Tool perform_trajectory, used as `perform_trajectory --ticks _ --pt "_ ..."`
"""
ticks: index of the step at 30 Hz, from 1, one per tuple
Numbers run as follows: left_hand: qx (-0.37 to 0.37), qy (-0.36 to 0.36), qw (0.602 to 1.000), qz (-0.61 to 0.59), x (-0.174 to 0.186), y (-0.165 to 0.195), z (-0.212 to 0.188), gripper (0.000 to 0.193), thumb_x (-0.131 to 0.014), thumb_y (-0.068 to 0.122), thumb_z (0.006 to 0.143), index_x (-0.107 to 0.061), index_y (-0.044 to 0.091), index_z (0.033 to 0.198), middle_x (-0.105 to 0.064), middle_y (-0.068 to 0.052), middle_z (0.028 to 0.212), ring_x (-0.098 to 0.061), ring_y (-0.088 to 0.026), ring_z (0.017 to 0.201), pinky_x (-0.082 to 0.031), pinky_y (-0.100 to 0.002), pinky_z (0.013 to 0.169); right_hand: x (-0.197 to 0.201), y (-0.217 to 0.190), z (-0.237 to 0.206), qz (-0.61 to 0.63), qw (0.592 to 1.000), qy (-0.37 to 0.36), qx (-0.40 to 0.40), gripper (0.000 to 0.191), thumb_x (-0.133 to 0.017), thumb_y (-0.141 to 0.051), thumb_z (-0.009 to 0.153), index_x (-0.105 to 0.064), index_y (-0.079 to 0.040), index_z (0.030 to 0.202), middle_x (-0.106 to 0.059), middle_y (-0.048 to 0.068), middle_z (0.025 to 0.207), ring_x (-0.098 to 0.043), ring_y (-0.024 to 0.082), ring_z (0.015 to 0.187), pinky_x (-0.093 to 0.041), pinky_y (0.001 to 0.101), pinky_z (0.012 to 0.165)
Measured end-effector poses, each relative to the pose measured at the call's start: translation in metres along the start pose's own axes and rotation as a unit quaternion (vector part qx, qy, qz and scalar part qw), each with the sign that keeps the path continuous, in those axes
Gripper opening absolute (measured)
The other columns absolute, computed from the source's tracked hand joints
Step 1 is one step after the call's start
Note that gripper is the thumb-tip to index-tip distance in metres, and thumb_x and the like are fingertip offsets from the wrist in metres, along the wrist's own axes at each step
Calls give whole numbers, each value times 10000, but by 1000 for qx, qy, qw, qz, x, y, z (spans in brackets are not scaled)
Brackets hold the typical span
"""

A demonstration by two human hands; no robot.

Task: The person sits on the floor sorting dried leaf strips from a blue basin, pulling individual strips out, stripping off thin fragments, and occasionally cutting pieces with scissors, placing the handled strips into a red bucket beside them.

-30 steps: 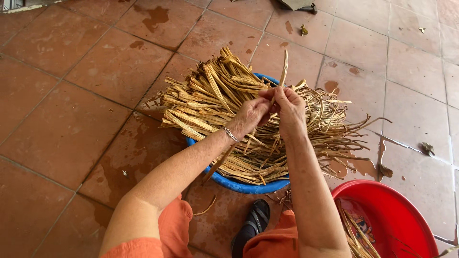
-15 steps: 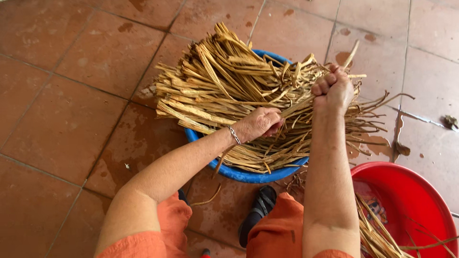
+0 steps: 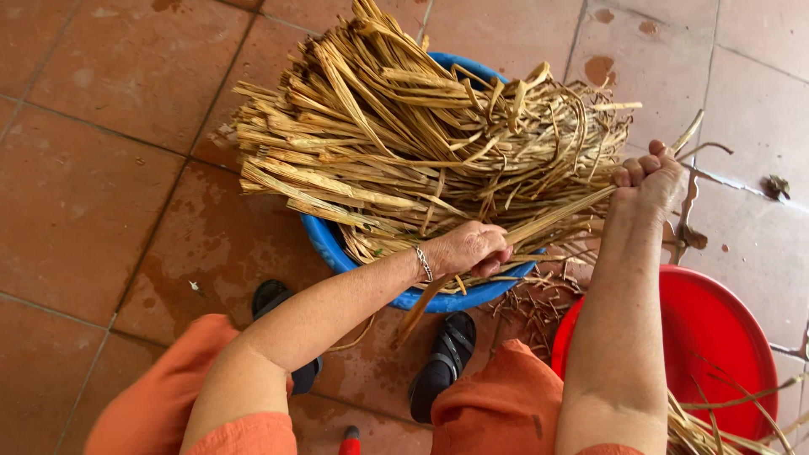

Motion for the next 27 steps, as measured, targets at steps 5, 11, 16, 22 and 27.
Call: perform_trajectory --ticks 5,11,16,22,27 --pt "26 -10 997 -68 -14 -24 -12 241 -492 221 985 -590 49 847 -580 -41 642 -530 -115 532 -454 -286 514 38 -7 3 -8 998 55 18 184 -493 -123 1015 -628 0 990 -369 -49 569 -249 94 463 -202 280 436" --pt "35 -2 998 -48 -14 -31 -25 239 -501 226 976 -591 42 854 -600 -51 663 -565 -125 562 -466 -288 537 53 -15 11 -13 998 48 25 156 -513 -126 1023 -618 -18 983 -363 -54 570 -263 94 459 -223 275 444" --pt "37 -18 996 -75 -21 -52 -45 259 -503 224 998 -590 29 852 -605 -60 684 -594 -137 594 -488 -288 570 77 -39 5 -24 993 73 93 201 -521 -96 1031 -667 41 1048 -431 -26 617 -320 101 484 -257 290 443" --pt "47 -18 995 -90 -19 -65 -66 261 -515 224 995 -590 32 835 -618 -65 688 -606 -138 593 -473 -278 548 89 -45 10 -12 995 63 80 181 -488 -68 1010 -638 32 1021 -432 -18 617 -312 99 465 -240 284 428" --pt "68 -23 996 -60 -16 -71 -80 271 -506 234 996 -608 34 844 -638 -67 674 -616 -136 585 -476 -274 539 114 -63 18 -8 991 86 98 128 -525 -55 1021 -624 18 988 -433 -14 602 -343 108 470 -247 291 434"
Point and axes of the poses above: each hand's wrist, its own z-axis towards the middle knuckle, its own x-axis out of the back of the hand, y = z × x, the point moved 10 cm from there along z, towards the middle knuckle
